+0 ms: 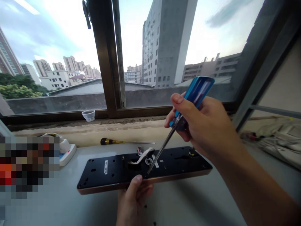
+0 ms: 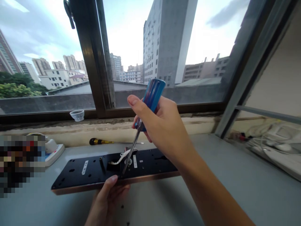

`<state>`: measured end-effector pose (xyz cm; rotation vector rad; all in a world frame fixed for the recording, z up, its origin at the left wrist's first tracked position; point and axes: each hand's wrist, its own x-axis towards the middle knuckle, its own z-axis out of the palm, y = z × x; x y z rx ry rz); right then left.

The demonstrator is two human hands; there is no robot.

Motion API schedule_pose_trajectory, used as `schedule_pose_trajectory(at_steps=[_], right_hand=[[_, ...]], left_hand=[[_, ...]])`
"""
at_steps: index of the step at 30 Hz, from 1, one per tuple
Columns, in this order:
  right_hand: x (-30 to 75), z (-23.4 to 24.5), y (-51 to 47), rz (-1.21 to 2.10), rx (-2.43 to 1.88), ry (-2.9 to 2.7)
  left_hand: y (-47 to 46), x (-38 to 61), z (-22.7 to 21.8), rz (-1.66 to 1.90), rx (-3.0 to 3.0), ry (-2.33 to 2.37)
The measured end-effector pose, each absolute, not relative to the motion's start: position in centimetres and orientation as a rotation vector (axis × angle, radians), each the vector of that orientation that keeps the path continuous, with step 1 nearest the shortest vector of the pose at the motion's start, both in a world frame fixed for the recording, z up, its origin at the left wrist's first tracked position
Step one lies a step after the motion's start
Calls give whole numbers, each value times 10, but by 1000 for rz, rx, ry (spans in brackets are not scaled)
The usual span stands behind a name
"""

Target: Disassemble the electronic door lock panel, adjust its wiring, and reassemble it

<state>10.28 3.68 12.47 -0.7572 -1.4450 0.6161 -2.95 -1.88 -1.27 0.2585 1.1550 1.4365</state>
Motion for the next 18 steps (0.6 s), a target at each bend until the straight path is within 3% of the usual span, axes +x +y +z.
schedule_pose_trajectory(at_steps=[8, 18], right_hand=[[85, 136, 33, 561, -714, -1533], [47, 136, 41, 1519, 191, -1556]], left_hand=[[-18, -30, -15, 1448, 258, 1145], [-19, -28, -11, 1446, 245, 1157]])
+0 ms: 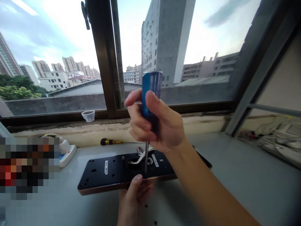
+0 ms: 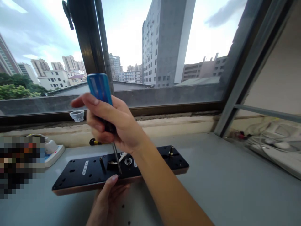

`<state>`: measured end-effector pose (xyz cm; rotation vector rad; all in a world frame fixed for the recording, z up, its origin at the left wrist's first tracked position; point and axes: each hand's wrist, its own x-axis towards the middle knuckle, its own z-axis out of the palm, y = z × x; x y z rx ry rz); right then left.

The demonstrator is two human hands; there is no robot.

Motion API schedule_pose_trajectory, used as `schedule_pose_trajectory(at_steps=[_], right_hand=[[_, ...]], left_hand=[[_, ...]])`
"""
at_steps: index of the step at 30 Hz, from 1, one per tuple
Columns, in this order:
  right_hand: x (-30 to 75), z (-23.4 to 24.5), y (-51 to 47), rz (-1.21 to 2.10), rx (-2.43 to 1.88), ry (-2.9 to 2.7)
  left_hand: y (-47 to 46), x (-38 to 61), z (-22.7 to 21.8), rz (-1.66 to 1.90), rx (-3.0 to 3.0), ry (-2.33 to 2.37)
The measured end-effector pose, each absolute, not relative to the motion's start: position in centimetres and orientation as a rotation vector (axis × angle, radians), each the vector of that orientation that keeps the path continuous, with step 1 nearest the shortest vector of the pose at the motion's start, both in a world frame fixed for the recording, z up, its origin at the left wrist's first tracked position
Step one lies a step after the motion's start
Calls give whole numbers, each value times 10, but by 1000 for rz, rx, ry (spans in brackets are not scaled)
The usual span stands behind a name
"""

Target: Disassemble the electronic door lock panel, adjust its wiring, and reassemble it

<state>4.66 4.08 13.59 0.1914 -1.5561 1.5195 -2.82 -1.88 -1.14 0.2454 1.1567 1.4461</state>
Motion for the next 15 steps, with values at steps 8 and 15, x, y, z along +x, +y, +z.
schedule_pose_trajectory(at_steps=[8, 15], right_hand=[[35, 139, 34, 1519, 114, -1594], [39, 143, 34, 1153, -234, -1616]], left_hand=[[-19, -27, -6, 1416, 228, 1166], [-21, -26, -1, 1426, 241, 1153]])
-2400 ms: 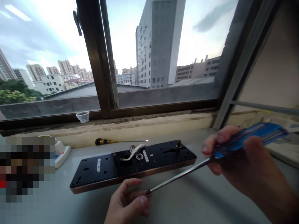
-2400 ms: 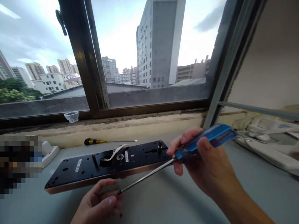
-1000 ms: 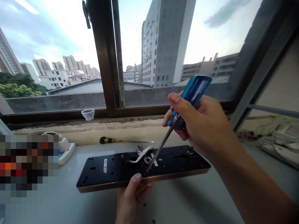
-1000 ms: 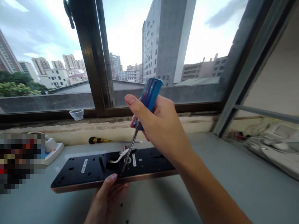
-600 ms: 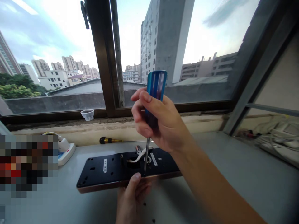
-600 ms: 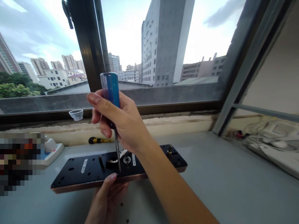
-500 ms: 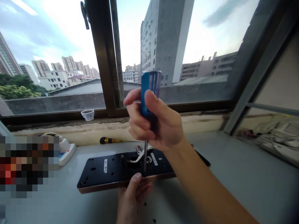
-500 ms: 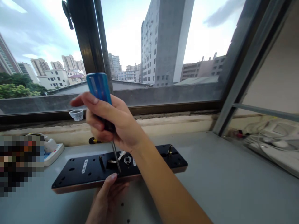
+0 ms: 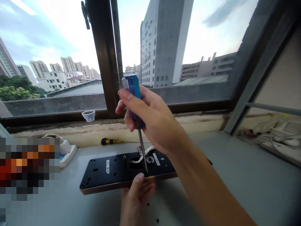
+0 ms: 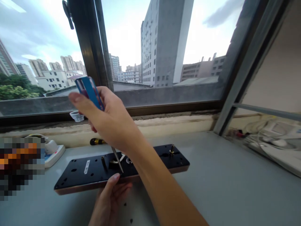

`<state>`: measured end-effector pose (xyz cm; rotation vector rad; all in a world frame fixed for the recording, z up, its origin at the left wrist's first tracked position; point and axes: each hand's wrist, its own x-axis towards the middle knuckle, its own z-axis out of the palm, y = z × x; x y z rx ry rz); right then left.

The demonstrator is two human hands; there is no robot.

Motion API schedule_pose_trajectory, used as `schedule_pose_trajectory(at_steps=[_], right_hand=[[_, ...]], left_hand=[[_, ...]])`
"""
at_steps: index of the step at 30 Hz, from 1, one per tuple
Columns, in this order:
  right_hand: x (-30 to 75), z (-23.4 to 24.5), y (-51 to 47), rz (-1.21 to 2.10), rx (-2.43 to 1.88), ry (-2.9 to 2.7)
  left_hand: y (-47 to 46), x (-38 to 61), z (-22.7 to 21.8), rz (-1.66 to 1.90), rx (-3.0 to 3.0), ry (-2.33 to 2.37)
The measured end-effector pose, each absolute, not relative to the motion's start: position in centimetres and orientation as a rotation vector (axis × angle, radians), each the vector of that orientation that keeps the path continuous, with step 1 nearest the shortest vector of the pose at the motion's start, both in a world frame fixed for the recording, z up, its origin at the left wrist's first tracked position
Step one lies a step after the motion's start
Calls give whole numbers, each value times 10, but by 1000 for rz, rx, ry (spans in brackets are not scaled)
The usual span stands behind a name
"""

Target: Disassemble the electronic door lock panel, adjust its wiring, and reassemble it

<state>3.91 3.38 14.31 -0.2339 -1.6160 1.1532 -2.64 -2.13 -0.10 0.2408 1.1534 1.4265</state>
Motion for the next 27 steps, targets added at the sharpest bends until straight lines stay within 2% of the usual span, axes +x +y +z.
schedule_pose_trajectory(at_steps=[10, 27], right_hand=[[50, 145, 41, 909, -471, -1447], [55, 151, 34, 865, -399, -1415]], left_hand=[[-21, -27, -6, 1444, 238, 1171], [-20, -29, -8, 1427, 228, 1180]])
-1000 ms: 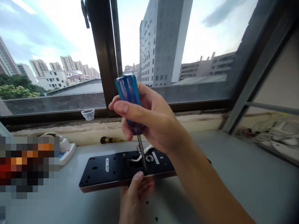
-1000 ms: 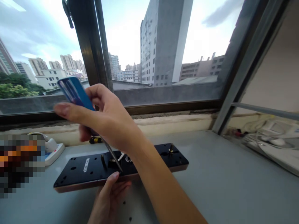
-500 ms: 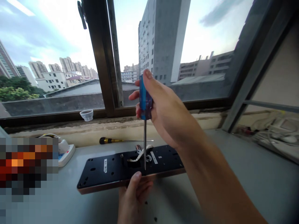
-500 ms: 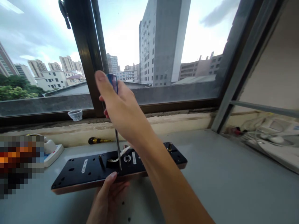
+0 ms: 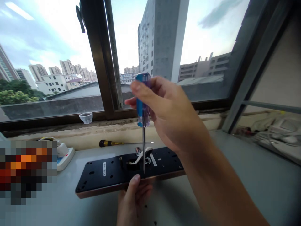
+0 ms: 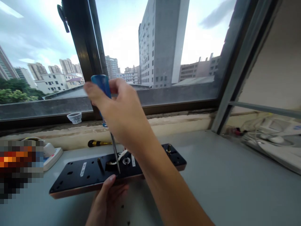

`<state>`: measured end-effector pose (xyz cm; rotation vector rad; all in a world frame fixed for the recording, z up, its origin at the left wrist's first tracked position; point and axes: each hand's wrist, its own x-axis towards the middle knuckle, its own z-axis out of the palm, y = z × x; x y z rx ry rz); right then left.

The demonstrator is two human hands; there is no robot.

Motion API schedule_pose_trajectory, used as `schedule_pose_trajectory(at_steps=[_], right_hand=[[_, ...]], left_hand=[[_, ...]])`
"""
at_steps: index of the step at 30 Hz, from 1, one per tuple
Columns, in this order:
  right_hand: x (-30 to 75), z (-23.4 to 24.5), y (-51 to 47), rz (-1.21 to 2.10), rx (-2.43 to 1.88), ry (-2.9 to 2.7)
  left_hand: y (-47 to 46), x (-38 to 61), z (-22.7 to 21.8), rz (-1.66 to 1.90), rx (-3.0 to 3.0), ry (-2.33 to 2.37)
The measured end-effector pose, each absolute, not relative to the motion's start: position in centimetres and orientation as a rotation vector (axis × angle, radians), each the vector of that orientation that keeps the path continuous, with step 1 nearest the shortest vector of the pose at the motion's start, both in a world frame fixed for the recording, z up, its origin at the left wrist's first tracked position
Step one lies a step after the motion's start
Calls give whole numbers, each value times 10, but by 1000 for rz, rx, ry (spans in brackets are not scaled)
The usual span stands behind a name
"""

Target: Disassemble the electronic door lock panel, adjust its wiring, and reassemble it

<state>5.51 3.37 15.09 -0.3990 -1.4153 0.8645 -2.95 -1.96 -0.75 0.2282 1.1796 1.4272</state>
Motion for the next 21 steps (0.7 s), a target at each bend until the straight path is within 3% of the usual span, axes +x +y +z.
schedule_pose_trajectory(at_steps=[15, 21], right_hand=[[56, 151, 31, 716, -531, -1307], [61, 153, 26, 1035, -265, -1531]], left_hand=[[-23, -29, -7, 1467, 237, 1117], [-20, -30, -11, 1434, 238, 1172]])
